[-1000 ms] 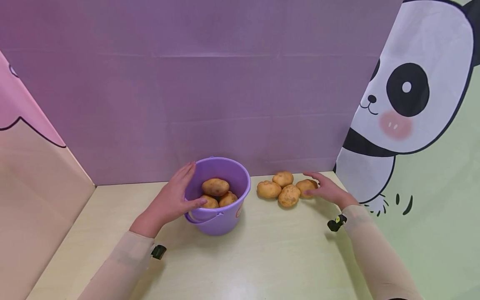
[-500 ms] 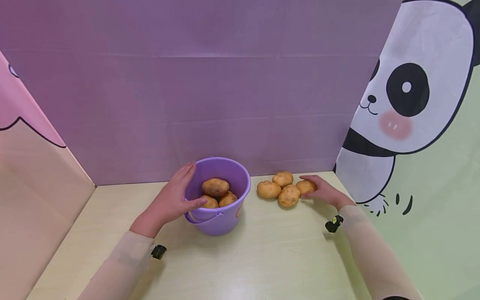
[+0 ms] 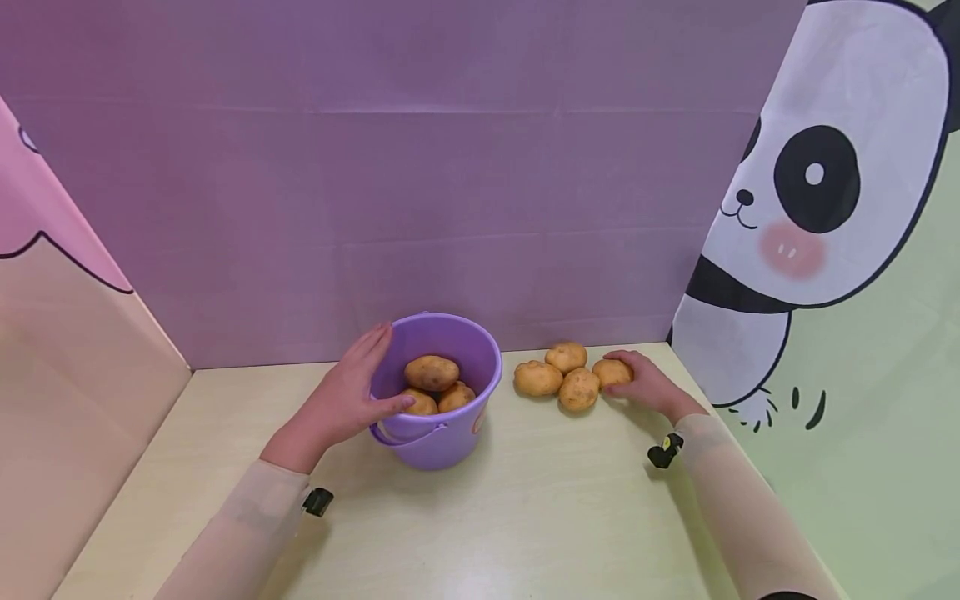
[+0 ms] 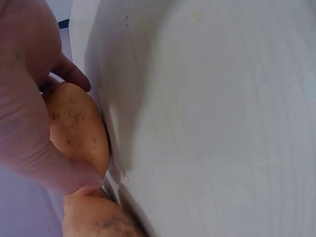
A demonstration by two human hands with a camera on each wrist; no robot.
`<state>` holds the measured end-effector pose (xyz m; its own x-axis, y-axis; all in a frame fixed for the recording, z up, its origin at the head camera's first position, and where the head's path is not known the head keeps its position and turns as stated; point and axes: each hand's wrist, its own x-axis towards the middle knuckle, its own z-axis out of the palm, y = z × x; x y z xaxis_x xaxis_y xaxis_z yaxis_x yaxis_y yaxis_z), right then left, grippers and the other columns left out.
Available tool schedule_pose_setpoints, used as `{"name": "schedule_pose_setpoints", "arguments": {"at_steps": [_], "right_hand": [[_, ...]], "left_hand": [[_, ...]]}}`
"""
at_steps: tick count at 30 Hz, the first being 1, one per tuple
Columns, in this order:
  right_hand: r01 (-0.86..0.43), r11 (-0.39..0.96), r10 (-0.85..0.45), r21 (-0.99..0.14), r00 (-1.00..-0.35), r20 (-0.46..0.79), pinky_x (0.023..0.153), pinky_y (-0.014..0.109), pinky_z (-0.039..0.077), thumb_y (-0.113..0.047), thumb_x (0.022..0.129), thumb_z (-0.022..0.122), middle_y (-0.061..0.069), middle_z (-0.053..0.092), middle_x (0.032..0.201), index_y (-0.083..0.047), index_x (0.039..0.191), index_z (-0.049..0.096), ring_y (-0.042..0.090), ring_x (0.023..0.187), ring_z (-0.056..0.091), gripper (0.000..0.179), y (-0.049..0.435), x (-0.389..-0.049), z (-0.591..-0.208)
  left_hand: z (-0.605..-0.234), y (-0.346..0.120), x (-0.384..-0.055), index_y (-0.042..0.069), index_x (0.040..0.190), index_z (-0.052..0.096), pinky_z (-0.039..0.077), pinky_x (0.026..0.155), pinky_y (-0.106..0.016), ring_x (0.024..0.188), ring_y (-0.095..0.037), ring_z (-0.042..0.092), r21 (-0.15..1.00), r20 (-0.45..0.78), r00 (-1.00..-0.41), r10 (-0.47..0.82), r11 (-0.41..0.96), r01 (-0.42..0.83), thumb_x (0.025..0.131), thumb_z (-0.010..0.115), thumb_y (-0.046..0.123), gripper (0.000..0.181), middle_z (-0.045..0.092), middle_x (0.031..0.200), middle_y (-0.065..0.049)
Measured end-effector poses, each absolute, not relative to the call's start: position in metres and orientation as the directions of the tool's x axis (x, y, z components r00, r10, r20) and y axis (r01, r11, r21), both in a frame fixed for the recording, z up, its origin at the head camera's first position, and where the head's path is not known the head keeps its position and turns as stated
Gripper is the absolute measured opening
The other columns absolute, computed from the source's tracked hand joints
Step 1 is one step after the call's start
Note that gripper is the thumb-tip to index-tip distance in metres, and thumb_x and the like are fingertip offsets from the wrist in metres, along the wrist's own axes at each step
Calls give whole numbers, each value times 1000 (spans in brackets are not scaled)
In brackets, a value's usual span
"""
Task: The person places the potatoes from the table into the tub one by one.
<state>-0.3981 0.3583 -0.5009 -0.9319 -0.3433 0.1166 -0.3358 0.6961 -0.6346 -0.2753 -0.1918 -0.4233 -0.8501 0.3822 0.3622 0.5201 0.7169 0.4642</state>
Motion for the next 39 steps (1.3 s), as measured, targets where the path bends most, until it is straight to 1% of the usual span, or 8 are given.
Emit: {"name": "schedule_pose_setpoints", "arguments": {"at_steps": [7, 12, 16, 22, 24, 30, 35, 39], "right_hand": [[-317, 714, -305, -624, -943, 131, 114, 63, 43, -21, 92, 85, 29, 61, 143, 2, 146, 62, 46, 128, 57, 63, 362, -397, -503], [-309, 714, -289, -628, -947, 139, 112, 61, 45, -20, 93, 84, 29, 61, 144, 1, 147, 61, 45, 127, 57, 62, 363, -395, -500], [-317, 710, -269, -629, -947, 175, 109, 58, 46, -22, 96, 83, 28, 62, 144, 2, 148, 60, 43, 126, 59, 62, 364, -395, -498], [-324, 698, -222, -639, -946, 236, 105, 53, 48, -22, 98, 83, 27, 63, 140, 4, 147, 59, 41, 122, 61, 61, 361, -392, -494], [-329, 695, -215, -639, -943, 253, 102, 51, 49, -20, 97, 84, 25, 64, 137, 4, 146, 60, 39, 119, 61, 59, 359, -391, -493], [-356, 684, -225, -636, -933, 281, 97, 48, 50, -19, 98, 84, 23, 67, 131, 3, 143, 62, 36, 112, 62, 55, 351, -388, -484], [-384, 669, -255, -636, -923, 288, 92, 47, 51, -19, 97, 85, 21, 68, 128, 2, 142, 63, 34, 107, 63, 54, 343, -385, -476], [-399, 658, -283, -639, -917, 282, 91, 47, 52, -20, 97, 86, 19, 69, 128, -1, 141, 66, 32, 106, 63, 53, 334, -383, -467]], "left_hand": [[-423, -193, -276, -6, 173, 24, 24, 131, -68, 169, -42, 16, 470, 345, -857, 383, 720, 511, 94, 82, 58, 117, 20, 182, -22], [-423, -192, -276, -6, 172, 24, 24, 131, -68, 169, -42, 15, 473, 343, -859, 380, 721, 507, 94, 84, 51, 114, 20, 182, -22], [-422, -192, -276, -6, 172, 24, 23, 131, -68, 169, -42, 15, 477, 341, -861, 378, 719, 505, 94, 85, 48, 113, 20, 182, -22], [-422, -193, -276, -6, 173, 23, 23, 131, -68, 169, -42, 15, 478, 335, -863, 378, 721, 501, 94, 82, 59, 117, 20, 182, -22], [-423, -193, -276, -6, 173, 24, 23, 131, -67, 169, -42, 15, 477, 336, -862, 379, 721, 503, 94, 82, 59, 117, 20, 182, -22], [-424, -192, -277, -7, 172, 24, 24, 131, -68, 169, -43, 15, 472, 348, -857, 380, 719, 510, 94, 85, 48, 113, 20, 182, -22], [-425, -193, -277, -7, 172, 25, 24, 131, -68, 169, -43, 16, 472, 353, -854, 382, 715, 515, 94, 84, 52, 114, 21, 182, -22], [-426, -193, -278, -7, 172, 25, 25, 131, -68, 169, -43, 16, 473, 356, -852, 384, 713, 518, 94, 82, 57, 116, 22, 181, -22]]}}
